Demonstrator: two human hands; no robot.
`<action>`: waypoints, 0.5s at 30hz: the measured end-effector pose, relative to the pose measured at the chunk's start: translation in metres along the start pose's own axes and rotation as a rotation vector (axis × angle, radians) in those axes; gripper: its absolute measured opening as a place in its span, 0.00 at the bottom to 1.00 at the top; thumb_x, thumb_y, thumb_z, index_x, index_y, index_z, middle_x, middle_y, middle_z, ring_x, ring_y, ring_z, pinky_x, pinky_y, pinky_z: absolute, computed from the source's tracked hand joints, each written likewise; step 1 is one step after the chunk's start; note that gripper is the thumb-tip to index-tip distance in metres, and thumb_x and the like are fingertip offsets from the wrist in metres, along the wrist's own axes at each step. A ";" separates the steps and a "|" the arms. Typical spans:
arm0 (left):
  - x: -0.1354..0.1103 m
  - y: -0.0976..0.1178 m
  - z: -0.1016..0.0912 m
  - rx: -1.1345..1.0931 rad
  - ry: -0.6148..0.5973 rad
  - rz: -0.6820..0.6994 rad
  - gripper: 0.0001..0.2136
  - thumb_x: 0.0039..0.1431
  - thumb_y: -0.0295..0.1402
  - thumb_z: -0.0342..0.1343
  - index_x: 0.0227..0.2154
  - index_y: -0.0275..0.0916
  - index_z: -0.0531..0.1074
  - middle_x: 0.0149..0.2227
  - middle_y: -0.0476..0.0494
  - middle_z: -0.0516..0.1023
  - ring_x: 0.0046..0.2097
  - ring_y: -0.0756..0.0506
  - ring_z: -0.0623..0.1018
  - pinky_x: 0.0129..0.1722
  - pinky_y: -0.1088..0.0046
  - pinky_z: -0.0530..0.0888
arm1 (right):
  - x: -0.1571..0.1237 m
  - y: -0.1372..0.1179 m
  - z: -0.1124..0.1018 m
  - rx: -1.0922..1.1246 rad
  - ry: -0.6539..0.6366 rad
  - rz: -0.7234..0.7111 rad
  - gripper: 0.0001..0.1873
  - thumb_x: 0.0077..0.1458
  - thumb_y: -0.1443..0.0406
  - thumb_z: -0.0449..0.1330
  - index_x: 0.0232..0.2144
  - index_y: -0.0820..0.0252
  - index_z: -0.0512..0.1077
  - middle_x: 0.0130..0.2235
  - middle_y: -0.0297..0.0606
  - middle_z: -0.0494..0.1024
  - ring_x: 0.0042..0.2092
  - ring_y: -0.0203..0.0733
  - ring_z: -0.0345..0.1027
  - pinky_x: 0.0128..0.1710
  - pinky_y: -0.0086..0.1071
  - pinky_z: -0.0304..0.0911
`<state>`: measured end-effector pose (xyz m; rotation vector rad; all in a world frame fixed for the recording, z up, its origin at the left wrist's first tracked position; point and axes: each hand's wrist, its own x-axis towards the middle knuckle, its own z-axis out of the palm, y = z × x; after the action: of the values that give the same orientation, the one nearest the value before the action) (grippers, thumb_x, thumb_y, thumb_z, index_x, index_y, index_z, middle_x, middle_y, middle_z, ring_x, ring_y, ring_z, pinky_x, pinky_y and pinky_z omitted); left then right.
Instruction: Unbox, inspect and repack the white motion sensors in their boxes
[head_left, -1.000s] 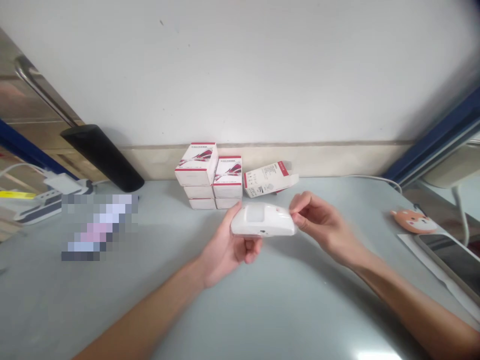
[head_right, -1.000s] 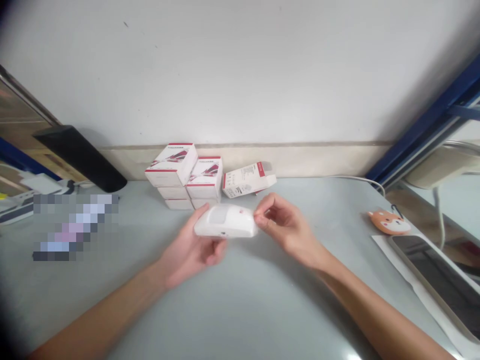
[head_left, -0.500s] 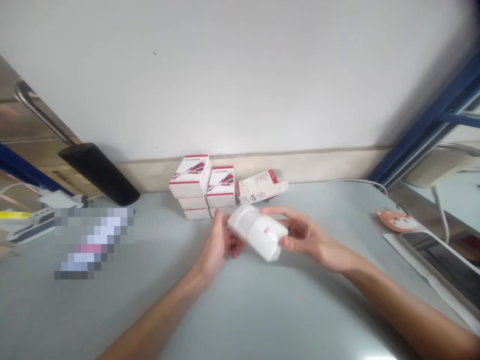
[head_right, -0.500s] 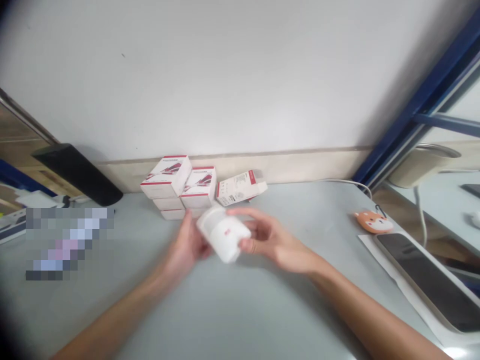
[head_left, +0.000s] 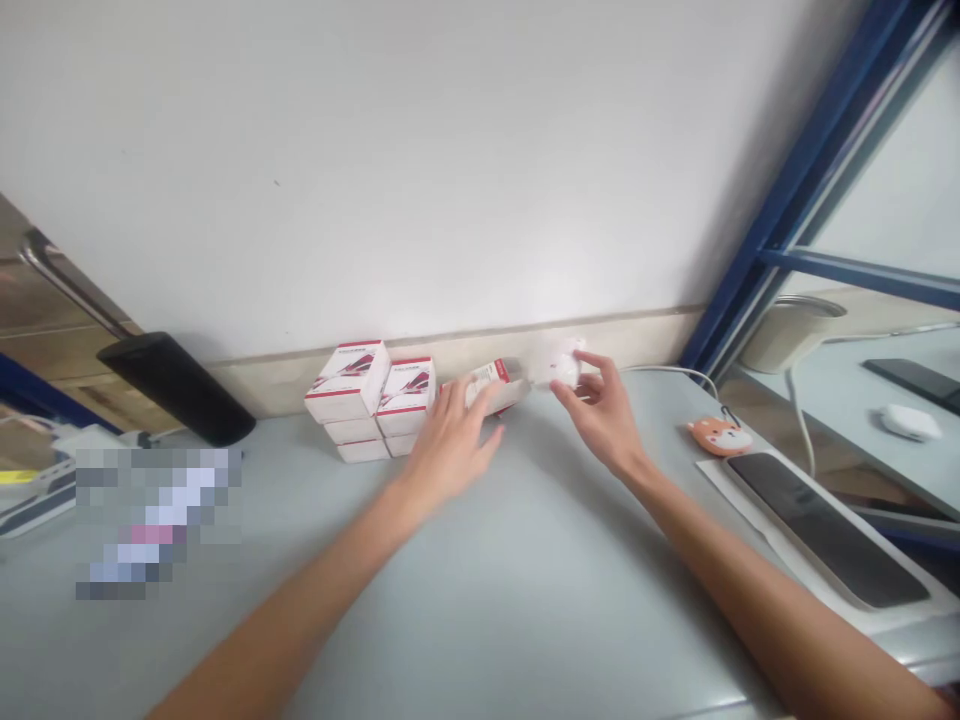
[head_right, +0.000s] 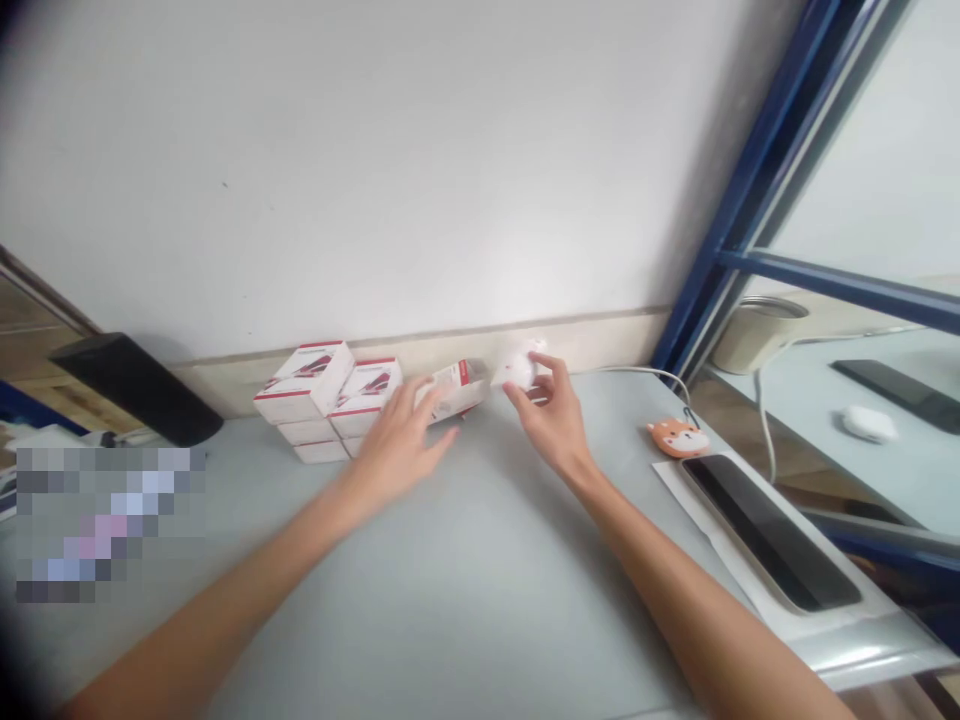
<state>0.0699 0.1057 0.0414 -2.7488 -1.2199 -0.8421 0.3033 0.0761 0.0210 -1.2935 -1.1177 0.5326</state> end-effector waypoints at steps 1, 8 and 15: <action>0.017 -0.003 0.005 0.023 -0.020 -0.040 0.28 0.68 0.38 0.59 0.68 0.45 0.61 0.65 0.31 0.67 0.67 0.29 0.70 0.64 0.46 0.68 | 0.000 -0.001 0.000 0.001 -0.006 0.007 0.37 0.53 0.45 0.71 0.59 0.52 0.68 0.41 0.39 0.81 0.37 0.45 0.74 0.38 0.38 0.71; 0.057 0.001 0.026 -0.070 -0.151 -0.089 0.35 0.66 0.44 0.62 0.71 0.46 0.55 0.62 0.35 0.72 0.65 0.31 0.71 0.65 0.48 0.67 | 0.009 -0.004 -0.008 0.071 -0.012 0.045 0.34 0.54 0.47 0.70 0.57 0.51 0.67 0.41 0.38 0.83 0.39 0.46 0.76 0.42 0.41 0.72; 0.002 0.031 0.003 -0.166 -0.107 -0.145 0.36 0.62 0.50 0.66 0.68 0.58 0.57 0.56 0.43 0.68 0.48 0.39 0.80 0.44 0.59 0.80 | 0.000 -0.017 -0.005 0.255 -0.217 0.015 0.31 0.52 0.55 0.73 0.54 0.50 0.65 0.43 0.37 0.83 0.42 0.47 0.80 0.44 0.42 0.75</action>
<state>0.0937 0.0861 0.0453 -2.8977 -1.4473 -0.8546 0.3029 0.0694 0.0374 -1.0409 -1.1755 0.8149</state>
